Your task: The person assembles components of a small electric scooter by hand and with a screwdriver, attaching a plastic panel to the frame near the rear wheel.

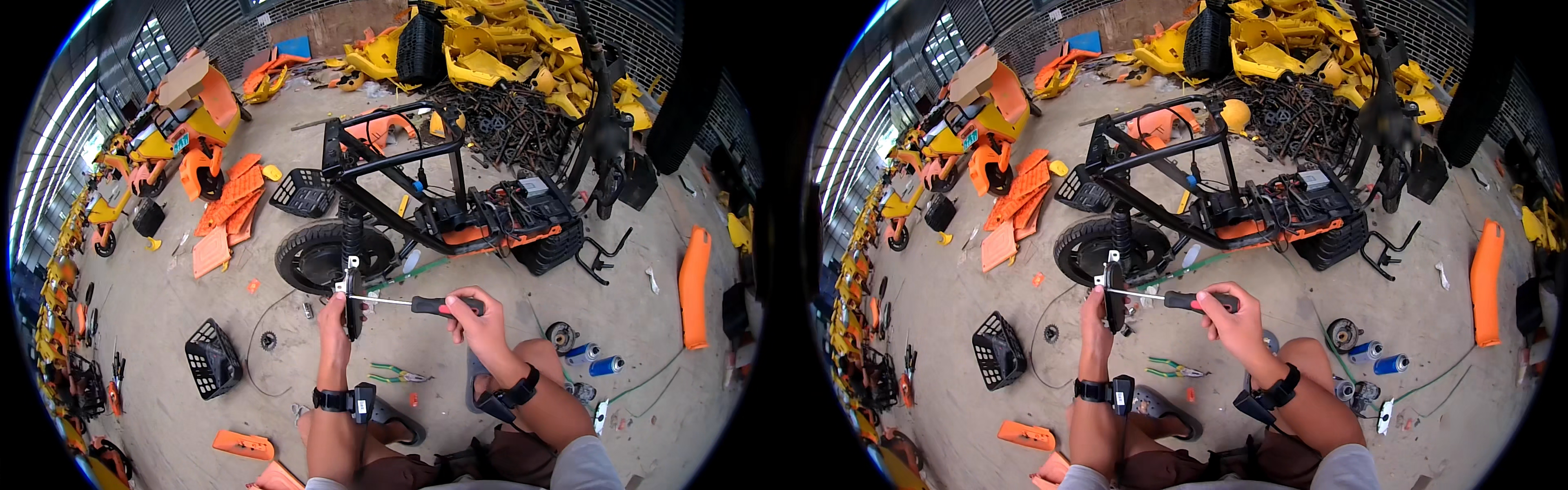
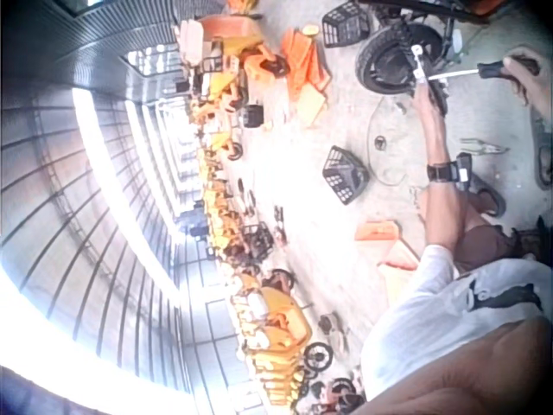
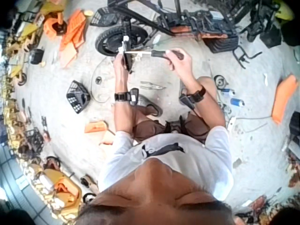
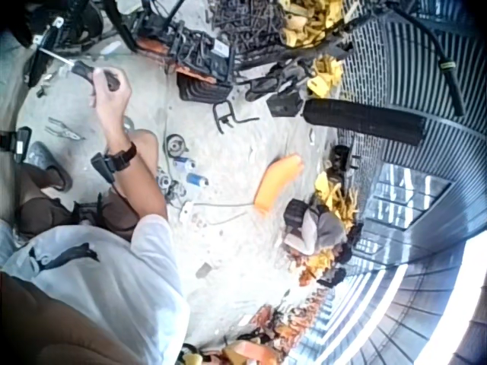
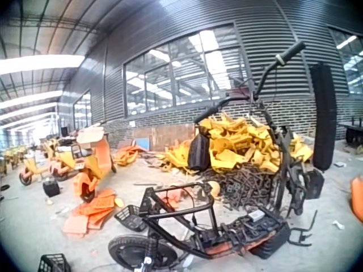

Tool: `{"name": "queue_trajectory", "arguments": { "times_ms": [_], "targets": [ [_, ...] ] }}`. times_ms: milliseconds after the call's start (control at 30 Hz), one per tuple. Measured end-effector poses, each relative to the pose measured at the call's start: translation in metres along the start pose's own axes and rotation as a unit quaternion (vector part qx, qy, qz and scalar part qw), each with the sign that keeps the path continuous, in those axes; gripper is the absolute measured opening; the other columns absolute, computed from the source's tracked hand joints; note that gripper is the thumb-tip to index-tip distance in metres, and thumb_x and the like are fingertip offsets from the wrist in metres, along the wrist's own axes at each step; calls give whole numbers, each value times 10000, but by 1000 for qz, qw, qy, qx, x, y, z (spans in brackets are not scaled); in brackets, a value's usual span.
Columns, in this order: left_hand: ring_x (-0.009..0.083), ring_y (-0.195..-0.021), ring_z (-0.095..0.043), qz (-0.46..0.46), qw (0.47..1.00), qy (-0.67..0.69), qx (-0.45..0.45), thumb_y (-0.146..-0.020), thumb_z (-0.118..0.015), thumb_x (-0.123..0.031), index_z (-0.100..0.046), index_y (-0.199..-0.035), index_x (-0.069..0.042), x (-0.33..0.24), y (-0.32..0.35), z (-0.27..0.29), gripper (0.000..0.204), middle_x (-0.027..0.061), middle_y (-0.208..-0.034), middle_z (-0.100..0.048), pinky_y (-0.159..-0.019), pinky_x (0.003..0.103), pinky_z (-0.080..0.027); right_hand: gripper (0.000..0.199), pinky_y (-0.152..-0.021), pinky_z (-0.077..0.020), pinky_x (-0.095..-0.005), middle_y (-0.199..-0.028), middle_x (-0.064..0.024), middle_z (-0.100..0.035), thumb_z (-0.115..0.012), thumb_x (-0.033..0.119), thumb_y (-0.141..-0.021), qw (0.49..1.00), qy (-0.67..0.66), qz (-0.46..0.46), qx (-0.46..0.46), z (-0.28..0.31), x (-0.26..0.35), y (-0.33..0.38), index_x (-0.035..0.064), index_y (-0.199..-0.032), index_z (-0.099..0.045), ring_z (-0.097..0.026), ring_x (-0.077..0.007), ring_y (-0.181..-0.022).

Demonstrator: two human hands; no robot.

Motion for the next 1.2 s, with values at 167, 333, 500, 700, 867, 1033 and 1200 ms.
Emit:
{"name": "queue_trajectory", "arguments": {
  "times_ms": [167,333,500,700,867,1033,1200],
  "targets": [
    [133,-846,-625,-38,999,-9,-7,-976,-480,-329,-595,-1248,13,-13,5,-7,452,63,-998,-658,-690,279,-487,289,-374,-358,-228,-605,-63,-579,-656,301,-916,995,-43,-86,-30,5,-10,-3,15,-924,-617,-496,-108,-395],
    [113,-853,-597,-63,997,-41,-13,-977,-487,-294,-531,-1355,-16,-25,8,-11,472,33,-1037,-635,-715,260,-465,291,-394,-395,-238,-649,-91,-586,-639,320,-927,990,-59,-130,-8,6,-14,-5,35,-931,-583,-529,-122,-461],
    [148,-788,-628,-11,999,32,-24,-977,-469,-340,-629,-1107,10,-17,-1,-6,407,92,-949,-682,-679,293,-501,261,-435,-426,-221,-708,-75,-622,-688,236,-898,997,-19,-53,56,-3,-5,-5,21,-1012,-593,-557,-93,-508],
    [158,-735,-629,20,999,38,-24,-967,-475,-383,-635,-1046,29,-13,-1,-2,449,105,-851,-679,-658,289,-498,286,-459,-417,-204,-718,-26,-639,-755,170,-838,995,79,41,54,-6,8,1,16,-1045,-631,-546,-51,-541],
    [131,-724,-590,-22,999,8,-43,-983,-444,-388,-650,-1039,28,-15,2,-7,468,81,-837,-667,-665,269,-467,275,-443,-428,-218,-688,-53,-641,-734,165,-852,999,5,-19,39,-7,-2,1,-21,-1026,-629,-568,-77,-515],
    [115,-737,-571,-52,998,-16,-37,-996,-434,-359,-649,-1080,23,-19,3,-10,446,61,-871,-658,-668,259,-458,279,-429,-437,-239,-665,-79,-632,-713,200,-868,995,-41,-86,27,-4,-10,0,-26,-1008,-628,-583,-118,-483],
    [121,-749,-577,-83,994,-73,-26,-1010,-417,-353,-638,-1121,18,-15,-1,-3,446,76,-933,-653,-675,263,-467,290,-419,-423,-243,-640,-75,-614,-717,226,-865,987,-62,-146,18,0,-12,-2,-24,-987,-632,-561,-132,-452]
  ]
}}
Point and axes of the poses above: each hand's wrist, its own y-axis away from the middle knuckle, its own z-axis out of the back of the hand, x = y × z, the point moved 6 cm from there along -y, towards the middle knuckle
